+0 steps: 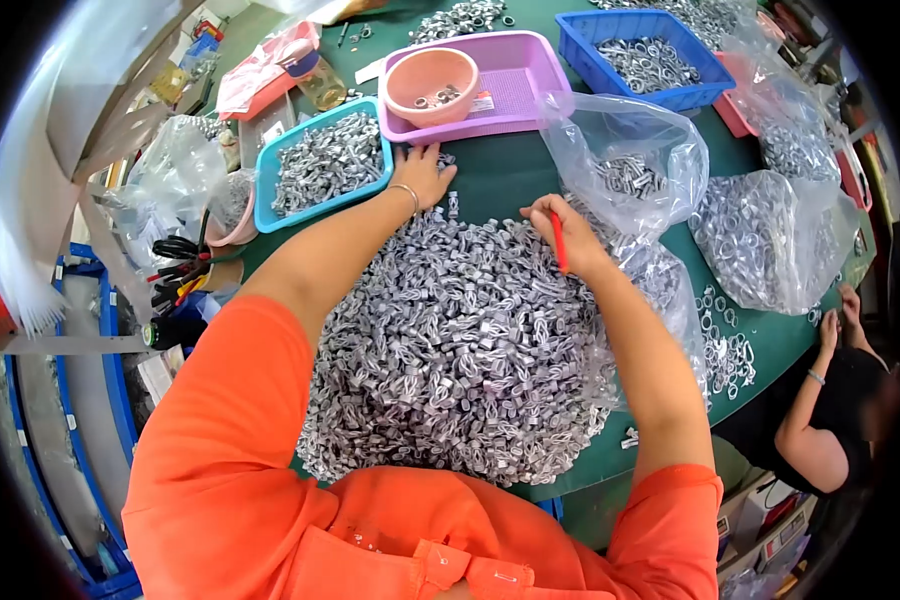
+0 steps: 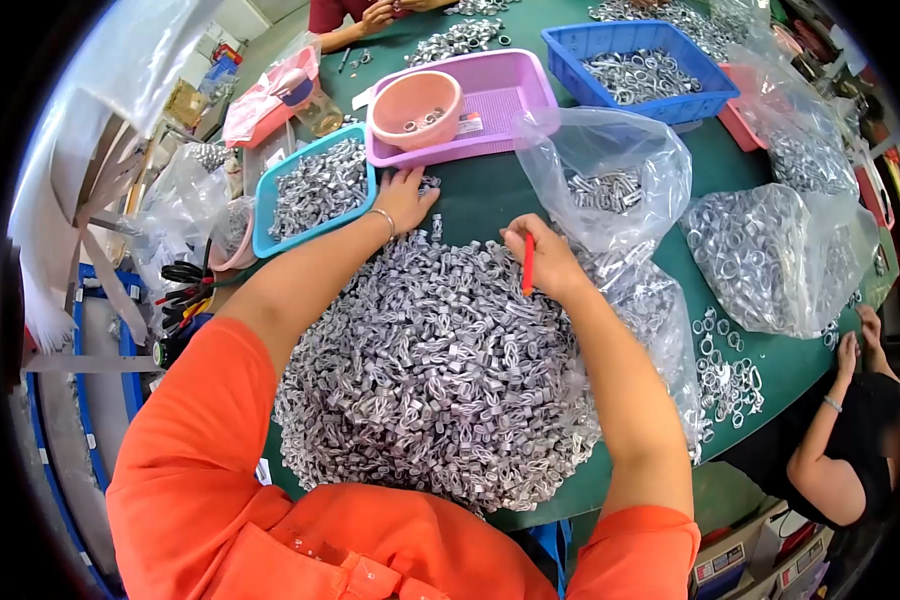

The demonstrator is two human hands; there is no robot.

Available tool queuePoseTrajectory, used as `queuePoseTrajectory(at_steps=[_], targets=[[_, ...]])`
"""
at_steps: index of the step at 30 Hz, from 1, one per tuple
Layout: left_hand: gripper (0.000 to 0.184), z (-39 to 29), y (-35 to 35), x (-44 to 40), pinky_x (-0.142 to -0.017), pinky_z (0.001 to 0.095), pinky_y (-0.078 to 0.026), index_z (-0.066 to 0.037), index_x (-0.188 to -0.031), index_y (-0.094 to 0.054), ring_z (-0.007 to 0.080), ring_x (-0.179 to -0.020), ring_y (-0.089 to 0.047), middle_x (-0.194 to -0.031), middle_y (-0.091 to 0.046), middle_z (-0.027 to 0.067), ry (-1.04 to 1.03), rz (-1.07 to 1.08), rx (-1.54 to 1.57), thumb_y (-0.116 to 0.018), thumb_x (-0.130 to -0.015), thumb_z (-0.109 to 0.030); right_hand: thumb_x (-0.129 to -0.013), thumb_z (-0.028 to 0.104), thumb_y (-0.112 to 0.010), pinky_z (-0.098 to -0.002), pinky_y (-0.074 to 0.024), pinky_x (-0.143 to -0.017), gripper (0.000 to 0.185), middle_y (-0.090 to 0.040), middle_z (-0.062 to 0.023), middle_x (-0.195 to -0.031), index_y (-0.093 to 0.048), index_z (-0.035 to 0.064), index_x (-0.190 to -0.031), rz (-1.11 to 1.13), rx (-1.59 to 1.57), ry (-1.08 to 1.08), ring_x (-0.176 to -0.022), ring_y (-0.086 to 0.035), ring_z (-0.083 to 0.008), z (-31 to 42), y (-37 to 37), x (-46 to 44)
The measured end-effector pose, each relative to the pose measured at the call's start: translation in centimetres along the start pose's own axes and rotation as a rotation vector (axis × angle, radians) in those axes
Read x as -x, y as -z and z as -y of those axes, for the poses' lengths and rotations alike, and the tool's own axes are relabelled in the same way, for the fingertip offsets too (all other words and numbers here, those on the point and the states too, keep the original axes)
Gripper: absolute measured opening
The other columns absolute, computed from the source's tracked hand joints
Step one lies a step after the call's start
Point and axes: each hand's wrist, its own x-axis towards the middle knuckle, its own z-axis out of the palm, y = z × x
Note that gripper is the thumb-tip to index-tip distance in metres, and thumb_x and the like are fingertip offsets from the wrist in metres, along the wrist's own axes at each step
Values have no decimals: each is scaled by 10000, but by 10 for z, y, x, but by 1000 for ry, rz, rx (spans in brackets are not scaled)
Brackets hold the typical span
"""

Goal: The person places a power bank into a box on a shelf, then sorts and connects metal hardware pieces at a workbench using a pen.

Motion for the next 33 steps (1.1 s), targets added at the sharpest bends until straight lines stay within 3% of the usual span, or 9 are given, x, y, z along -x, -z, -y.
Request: queuePoseTrajectory(at_steps=[3,4,7,10,12,20,22,28,33], targets=[[547,-9,-8,3,-977,511,-340,-241,-1293,-476,418,-1170,-395,-1347,-393,164,145,-9,-12,-526,-818,-508,-855,204,-586,-378,-456,-760,259,-606,-197,-988,-503,18,-1014,-173,301,270,-867,-585,-334,-15,-8,3],[466,-12,-6,7,-893,516,-399,-211,-1199,-553,370,-1121,-434,-1274,-458,108,121,-82,-4,-558,-808,-463,-855,204,-586,-378,-456,-760,259,-606,-197,-988,-503,18,-1014,-166,301,261,-867,-585,-334,-14,-9,3],[333,-8,-10,22,-803,471,-458,-171,-1026,-627,336,-979,-510,-1102,-542,95,-11,-215,2,-561,-793,-398,-869,242,-569,-414,-437,-784,265,-588,-226,-988,-498,30,-1012,-126,439,16,-929,-566,-373,-7,-10,-6],[264,12,-9,25,-794,440,-455,-166,-946,-653,313,-926,-538,-996,-566,83,-89,-108,125,-529,-796,-346,-891,294,-534,-414,-435,-786,274,-609,-203,-951,-503,57,-1025,-21,458,-246,-918,-578,-366,21,-10,-9],[246,26,-3,23,-804,397,-447,-153,-889,-664,306,-886,-551,-943,-579,92,-338,75,308,-491,-796,-301,-900,346,-508,-403,-441,-783,288,-627,-177,-916,-527,84,-1017,-20,415,-196,-899,-591,-353,2,-13,-17],[283,39,8,53,-910,300,-386,-136,-996,-677,220,-1020,-513,-976,-566,66,-206,372,790,-472,-866,-282,-885,427,-514,-380,-447,-805,361,-646,-133,-975,-588,103,-1027,28,235,-211,-923,-598,-329,7,-21,-30],[287,32,10,54,-838,290,-432,-145,-1025,-677,197,-951,-556,-1024,-568,59,-223,350,708,-517,-860,-317,-873,453,-519,-386,-446,-821,380,-646,-130,-1002,-602,118,-1032,95,531,-284,-959,-592,-336,15,-37,-30],[250,29,19,58,-703,258,-448,-97,-978,-652,128,-781,-556,-871,-572,62,-85,538,766,-605,-735,-135,-842,434,-562,-377,-456,-810,355,-653,-126,-978,-620,129,-1013,114,546,-290,-940,-602,-325,29,-44,-25],[390,16,32,73,-870,316,-420,-130,-997,-649,243,-954,-582,-993,-621,63,-223,402,526,-623,-772,-447,-848,394,-566,-359,-449,-801,331,-649,-116,-949,-599,105,-1008,158,478,-306,-920,-606,-302,48,-50,-16]])
